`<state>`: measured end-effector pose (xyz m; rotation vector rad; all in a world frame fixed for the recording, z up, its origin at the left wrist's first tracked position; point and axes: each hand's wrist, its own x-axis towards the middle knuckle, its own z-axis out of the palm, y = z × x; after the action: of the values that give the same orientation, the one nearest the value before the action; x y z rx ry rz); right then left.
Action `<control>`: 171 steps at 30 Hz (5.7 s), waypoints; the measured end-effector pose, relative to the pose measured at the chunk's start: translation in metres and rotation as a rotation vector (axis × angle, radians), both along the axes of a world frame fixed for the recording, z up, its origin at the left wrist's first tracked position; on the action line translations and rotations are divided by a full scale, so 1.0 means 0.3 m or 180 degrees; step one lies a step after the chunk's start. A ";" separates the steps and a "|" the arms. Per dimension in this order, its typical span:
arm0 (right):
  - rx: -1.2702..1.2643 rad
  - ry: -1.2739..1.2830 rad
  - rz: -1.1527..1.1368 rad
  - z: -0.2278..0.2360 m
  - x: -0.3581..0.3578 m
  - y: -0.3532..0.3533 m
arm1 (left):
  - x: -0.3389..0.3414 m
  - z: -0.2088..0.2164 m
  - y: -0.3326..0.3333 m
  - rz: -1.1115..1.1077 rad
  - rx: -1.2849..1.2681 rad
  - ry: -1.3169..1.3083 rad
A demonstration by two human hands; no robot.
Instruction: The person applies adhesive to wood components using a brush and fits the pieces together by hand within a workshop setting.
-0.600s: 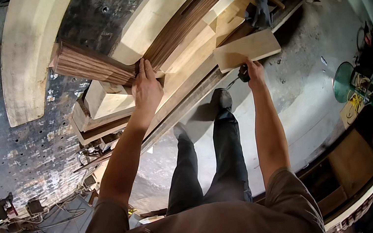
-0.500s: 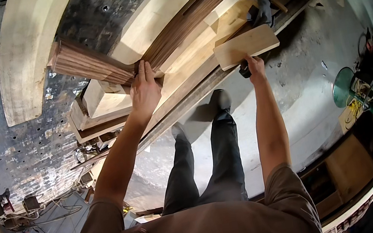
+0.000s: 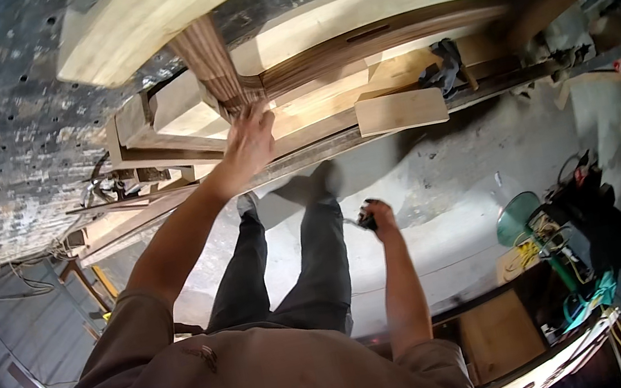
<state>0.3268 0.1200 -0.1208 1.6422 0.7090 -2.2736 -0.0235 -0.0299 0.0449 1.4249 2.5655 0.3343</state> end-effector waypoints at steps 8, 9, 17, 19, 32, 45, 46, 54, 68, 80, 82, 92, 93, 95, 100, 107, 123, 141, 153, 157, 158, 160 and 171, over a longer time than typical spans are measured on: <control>0.0513 -0.0748 0.1258 0.306 0.234 -0.216 | 0.503 -0.108 -0.580 0.0784 -0.0968 -0.2230; 0.0599 -0.0823 0.1389 0.319 0.273 -0.230 | 0.530 -0.105 -0.675 0.1049 -0.1056 -0.2311; 0.1200 -0.1046 0.1614 0.574 0.566 -0.412 | 0.651 0.019 -1.567 0.2736 -0.0822 -0.2300; 0.1019 -0.0726 0.1212 0.649 0.487 -0.442 | 0.659 0.018 -1.757 0.3819 -0.0180 -0.2967; 0.5680 0.2997 0.2213 1.263 -0.080 -1.137 | 0.929 0.792 -0.963 0.1427 0.2466 -0.7642; 0.3286 -0.3736 -0.1259 1.214 1.989 -1.453 | 1.112 0.263 -0.979 0.2259 -0.1209 -0.5009; 0.3490 -0.4294 -0.1498 1.205 2.150 -1.565 | 1.114 0.245 -1.045 0.2367 -0.1212 -0.5059; 0.1996 -0.5386 -0.0062 0.951 3.054 -2.210 | 1.270 0.242 -1.277 0.0966 -0.1909 -0.1068; 0.1982 -0.4065 -0.2583 0.937 3.170 -1.746 | 1.708 0.352 -1.552 0.2082 -0.1168 -0.1042; 0.2543 -0.0715 -0.1430 1.124 1.612 -0.672 | 1.064 0.237 -0.968 0.2618 -0.0433 -0.1077; 0.3462 -0.0247 0.0119 1.020 1.345 -0.457 | 0.887 0.283 -0.838 0.2592 0.0007 -0.0796; 0.5350 0.0699 0.2752 0.803 -0.372 0.020 | 0.766 0.302 -0.544 0.2918 0.1569 -0.1913; 0.5319 0.0519 0.2857 0.789 -0.475 0.012 | 0.844 0.216 -0.585 0.3109 0.1460 -0.1972; 0.5225 0.0487 0.3112 0.732 -0.618 0.014 | 0.993 0.113 -0.660 0.3693 0.1312 -0.2390; 0.5001 0.0359 0.3824 0.614 -0.758 0.010 | 1.311 0.001 -0.772 0.5339 0.0969 -0.3241; 0.5129 0.0944 0.3609 0.662 -0.784 0.080 | 1.327 0.031 -0.620 0.5616 0.1274 -0.3806; 0.5077 0.1059 0.3423 0.570 -0.733 0.075 | 1.404 0.041 -0.723 0.5930 0.1205 -0.3910; 0.2042 0.0079 0.5580 0.529 0.248 0.100 | 1.905 0.262 -1.112 0.7708 0.5552 -0.4109; 0.1771 0.0441 0.5980 0.619 -0.114 -0.461 | 2.002 0.309 -1.686 0.6987 0.7875 -0.2446; 0.2176 0.0997 0.5603 1.023 -0.296 -1.165 | 1.816 0.443 -1.950 0.6453 0.7626 -0.2861; 0.2557 0.1676 0.5481 1.034 -0.325 -1.263 | 1.738 0.452 -2.019 0.6018 0.7735 -0.3023; 0.3675 0.3519 0.5189 1.079 -0.382 -1.513 | 1.611 0.546 -2.148 0.5395 0.7903 -0.3351; 0.1251 0.5440 0.5727 1.310 -0.573 -2.938 | 0.964 0.807 -2.773 0.4436 0.7830 -0.3918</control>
<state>0.1550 -0.7615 0.2721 -1.2493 1.7148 -1.2697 0.2658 -0.8617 0.2870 1.0338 -0.3420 -2.7623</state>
